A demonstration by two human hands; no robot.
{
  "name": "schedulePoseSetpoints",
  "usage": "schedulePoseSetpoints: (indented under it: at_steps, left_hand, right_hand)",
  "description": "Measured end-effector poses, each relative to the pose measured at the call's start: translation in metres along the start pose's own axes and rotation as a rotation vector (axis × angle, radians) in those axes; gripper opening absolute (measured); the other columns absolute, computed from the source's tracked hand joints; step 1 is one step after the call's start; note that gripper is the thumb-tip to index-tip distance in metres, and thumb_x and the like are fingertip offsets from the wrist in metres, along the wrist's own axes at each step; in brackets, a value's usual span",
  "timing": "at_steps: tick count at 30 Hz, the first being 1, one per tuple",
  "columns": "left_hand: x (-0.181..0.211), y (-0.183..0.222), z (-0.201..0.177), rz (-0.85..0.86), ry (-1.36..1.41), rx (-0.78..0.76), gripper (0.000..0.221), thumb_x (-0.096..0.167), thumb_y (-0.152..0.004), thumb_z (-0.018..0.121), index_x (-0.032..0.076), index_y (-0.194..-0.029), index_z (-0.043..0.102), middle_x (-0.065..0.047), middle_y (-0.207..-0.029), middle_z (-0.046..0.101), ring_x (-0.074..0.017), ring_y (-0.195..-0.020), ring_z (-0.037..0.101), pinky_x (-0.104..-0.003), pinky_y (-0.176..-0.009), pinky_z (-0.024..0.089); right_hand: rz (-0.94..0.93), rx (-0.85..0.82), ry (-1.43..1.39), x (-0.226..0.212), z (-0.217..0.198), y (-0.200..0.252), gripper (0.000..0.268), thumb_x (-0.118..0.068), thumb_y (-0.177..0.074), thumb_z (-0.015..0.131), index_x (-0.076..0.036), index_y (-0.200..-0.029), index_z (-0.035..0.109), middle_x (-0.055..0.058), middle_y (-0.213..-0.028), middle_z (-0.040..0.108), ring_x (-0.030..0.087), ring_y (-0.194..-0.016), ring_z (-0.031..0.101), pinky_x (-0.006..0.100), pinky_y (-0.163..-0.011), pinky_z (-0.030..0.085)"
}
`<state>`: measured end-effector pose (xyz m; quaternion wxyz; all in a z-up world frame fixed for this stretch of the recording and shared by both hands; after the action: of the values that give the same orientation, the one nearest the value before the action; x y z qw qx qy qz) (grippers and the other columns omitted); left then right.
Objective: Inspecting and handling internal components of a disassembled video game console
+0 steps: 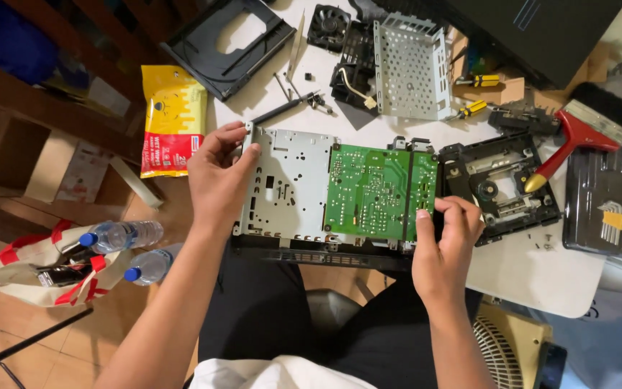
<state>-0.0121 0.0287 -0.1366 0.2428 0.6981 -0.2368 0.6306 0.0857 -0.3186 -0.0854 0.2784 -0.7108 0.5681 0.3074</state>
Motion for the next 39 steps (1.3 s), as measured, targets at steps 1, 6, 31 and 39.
schedulePoseSetpoints:
  at_steps: [1,6,31,39]
  left_hand:
    - [0.0,-0.001,-0.001,0.004,0.02,0.002,0.024,0.007,-0.088,0.08,0.007,-0.112,0.073,-0.008,-0.13,0.067,-0.0089,-0.105,0.064,-0.018,-0.089,0.052]
    - [-0.006,-0.002,0.001,-0.018,0.054,-0.04,0.03,-0.002,-0.082,0.076,0.005,-0.111,0.071,-0.011,-0.138,0.061,-0.0119,-0.11,0.063,-0.022,-0.094,0.052]
    - [0.008,0.005,0.006,-0.055,-0.03,-0.165,0.026,-0.009,-0.089,0.066,0.006,-0.105,0.053,-0.007,-0.139,0.048,-0.0075,-0.095,0.049,-0.019,-0.08,0.042]
    - [0.027,0.012,0.007,0.002,-0.204,-0.074,0.024,-0.008,-0.09,0.07,0.001,-0.108,0.057,-0.009,-0.138,0.051,-0.007,-0.088,0.047,-0.018,-0.078,0.044]
  right_hand:
    - [-0.007,0.01,0.0,-0.001,-0.001,-0.001,0.023,-0.023,-0.104,0.058,-0.003,-0.115,0.057,0.008,-0.125,0.043,0.032,-0.129,0.037,0.051,-0.113,0.035]
    - [0.029,0.015,-0.016,-0.005,-0.002,-0.001,0.017,-0.019,-0.103,0.058,-0.003,-0.107,0.052,0.01,-0.126,0.041,0.035,-0.134,0.036,0.053,-0.115,0.033]
    - [-0.036,-0.022,0.081,0.001,0.005,0.002,0.031,-0.009,-0.102,0.058,0.011,-0.124,0.049,0.022,-0.13,0.035,0.032,-0.12,0.04,0.043,-0.108,0.033]
    - [0.03,-0.068,0.179,-0.006,-0.001,-0.003,0.034,-0.011,-0.095,0.068,0.005,-0.122,0.057,0.019,-0.133,0.058,0.029,-0.121,0.046,0.039,-0.099,0.036]
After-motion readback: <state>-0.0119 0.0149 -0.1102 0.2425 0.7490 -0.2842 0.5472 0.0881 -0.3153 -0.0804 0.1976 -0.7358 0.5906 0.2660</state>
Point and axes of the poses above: each hand's wrist, its own y-axis away from the middle knuckle, its own z-axis out of the palm, x = y × z, the point moved 10 cm from there along -y, towards the middle knuckle
